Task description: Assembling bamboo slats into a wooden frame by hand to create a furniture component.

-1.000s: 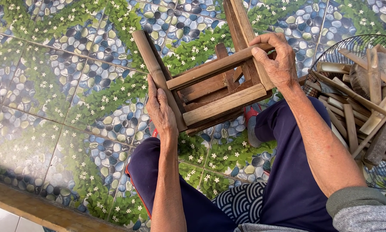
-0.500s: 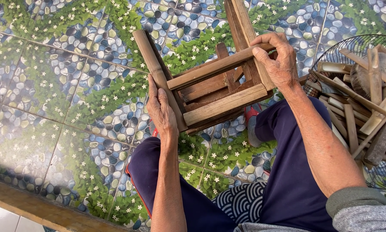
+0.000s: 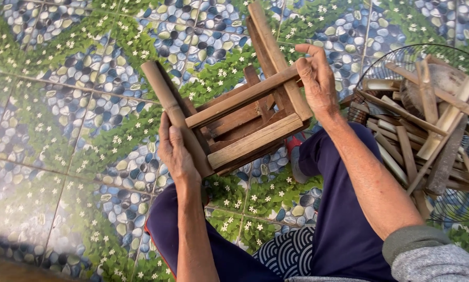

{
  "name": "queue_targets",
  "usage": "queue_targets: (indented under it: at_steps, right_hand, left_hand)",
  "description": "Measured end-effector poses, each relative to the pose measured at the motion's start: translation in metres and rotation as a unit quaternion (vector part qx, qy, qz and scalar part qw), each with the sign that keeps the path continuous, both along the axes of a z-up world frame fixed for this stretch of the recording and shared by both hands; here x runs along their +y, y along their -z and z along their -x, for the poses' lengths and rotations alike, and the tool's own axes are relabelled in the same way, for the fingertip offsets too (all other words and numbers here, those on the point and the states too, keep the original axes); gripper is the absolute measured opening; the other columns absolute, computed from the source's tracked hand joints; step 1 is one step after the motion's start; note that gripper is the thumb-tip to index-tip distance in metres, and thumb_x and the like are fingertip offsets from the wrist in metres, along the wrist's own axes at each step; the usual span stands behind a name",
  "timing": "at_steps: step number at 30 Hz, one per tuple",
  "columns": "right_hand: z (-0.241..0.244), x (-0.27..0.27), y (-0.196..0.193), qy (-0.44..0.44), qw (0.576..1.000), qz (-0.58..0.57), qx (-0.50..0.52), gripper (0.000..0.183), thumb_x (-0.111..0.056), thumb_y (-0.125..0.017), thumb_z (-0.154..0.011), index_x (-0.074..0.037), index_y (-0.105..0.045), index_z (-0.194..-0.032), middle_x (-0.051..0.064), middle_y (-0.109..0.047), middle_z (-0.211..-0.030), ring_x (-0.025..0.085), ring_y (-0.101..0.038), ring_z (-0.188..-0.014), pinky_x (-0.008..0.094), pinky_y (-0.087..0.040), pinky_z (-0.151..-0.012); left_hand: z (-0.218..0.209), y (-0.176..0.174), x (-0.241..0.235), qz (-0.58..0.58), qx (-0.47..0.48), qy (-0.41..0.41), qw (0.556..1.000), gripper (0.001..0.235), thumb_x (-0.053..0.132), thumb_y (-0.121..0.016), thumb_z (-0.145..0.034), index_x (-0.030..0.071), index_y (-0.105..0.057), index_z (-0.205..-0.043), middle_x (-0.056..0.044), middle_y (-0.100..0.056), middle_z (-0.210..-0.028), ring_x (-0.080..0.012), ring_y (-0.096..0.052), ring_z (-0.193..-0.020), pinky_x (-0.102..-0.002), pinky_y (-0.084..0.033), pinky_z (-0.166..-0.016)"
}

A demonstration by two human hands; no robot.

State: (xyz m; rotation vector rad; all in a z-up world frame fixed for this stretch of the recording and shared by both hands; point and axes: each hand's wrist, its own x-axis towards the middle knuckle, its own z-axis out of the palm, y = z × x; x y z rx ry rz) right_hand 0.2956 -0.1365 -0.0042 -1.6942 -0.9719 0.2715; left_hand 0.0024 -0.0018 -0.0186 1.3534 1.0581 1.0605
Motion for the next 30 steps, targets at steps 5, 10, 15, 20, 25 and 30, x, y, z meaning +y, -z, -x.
queue_targets:
  at_steps: [5, 10, 15, 20, 25, 30]
  right_hand:
    - [-0.001, 0.002, -0.003, 0.036, 0.986, -0.036, 0.16, 0.063, -0.067, -0.037, -0.1, -0.018, -0.055, -0.136, 0.005, -0.062, -0.102, 0.023, -0.061, -0.094, 0.044, -0.054, -0.085]
    - [-0.009, 0.007, -0.001, 0.1, 0.921, -0.064, 0.37, 0.07, -0.066, -0.045, -0.09, -0.016, -0.062, -0.136, 0.003, -0.068, -0.092, 0.017, -0.068, -0.079, 0.03, -0.059, -0.066]
    - [-0.019, 0.007, 0.018, 0.084, 0.908, -0.072, 0.405, 0.071, -0.071, -0.043, -0.096, -0.014, -0.06, -0.134, 0.01, -0.077, -0.095, 0.016, -0.076, -0.079, 0.025, -0.059, -0.067]
    - [-0.02, 0.011, 0.021, 0.08, 0.901, -0.06, 0.422, 0.072, -0.072, -0.045, -0.095, -0.014, -0.061, -0.135, 0.011, -0.078, -0.102, 0.017, -0.077, -0.081, 0.026, -0.059, -0.068]
    - [-0.029, 0.011, 0.034, 0.078, 0.89, -0.045, 0.447, 0.073, -0.072, -0.044, -0.094, -0.014, -0.062, -0.135, 0.012, -0.079, -0.108, 0.016, -0.077, -0.083, 0.026, -0.058, -0.068]
    - [-0.038, 0.009, 0.048, 0.082, 0.865, -0.019, 0.495, 0.075, -0.073, -0.045, -0.093, -0.013, -0.064, -0.134, 0.012, -0.079, -0.105, 0.014, -0.073, -0.075, 0.024, -0.057, -0.068]
  left_hand:
    - [0.0, 0.001, 0.008, 0.102, -0.097, -0.054, 0.989, 0.055, 0.04, -0.051, -0.101, 0.005, -0.055, -0.144, -0.01, -0.062, -0.142, -0.0199, -0.062, -0.125, -0.031, -0.054, -0.1]
    - [0.006, 0.007, 0.014, 0.179, -0.145, -0.07, 0.971, 0.051, 0.042, -0.053, -0.1, 0.009, -0.061, -0.138, -0.009, -0.07, -0.125, -0.0156, -0.068, -0.105, -0.028, -0.056, -0.084]
    - [0.009, 0.033, 0.024, 0.203, -0.193, -0.091, 0.956, 0.035, 0.029, -0.052, -0.108, 0.01, -0.064, -0.135, -0.009, -0.07, -0.117, -0.0214, -0.069, -0.104, -0.036, -0.058, -0.091]
    - [0.007, 0.045, 0.026, 0.206, -0.177, -0.078, 0.959, 0.035, 0.029, -0.054, -0.108, 0.009, -0.064, -0.134, -0.009, -0.071, -0.121, -0.0217, -0.069, -0.106, -0.037, -0.058, -0.091]
    - [0.011, 0.059, 0.031, 0.209, -0.172, -0.068, 0.96, 0.033, 0.027, -0.054, -0.108, 0.011, -0.064, -0.135, -0.007, -0.072, -0.122, -0.0197, -0.07, -0.107, -0.035, -0.06, -0.089]
    - [0.013, 0.06, 0.032, 0.2, -0.171, -0.055, 0.963, 0.035, 0.027, -0.053, -0.108, 0.013, -0.062, -0.14, -0.007, -0.071, -0.128, -0.0186, -0.069, -0.111, -0.034, -0.059, -0.091]
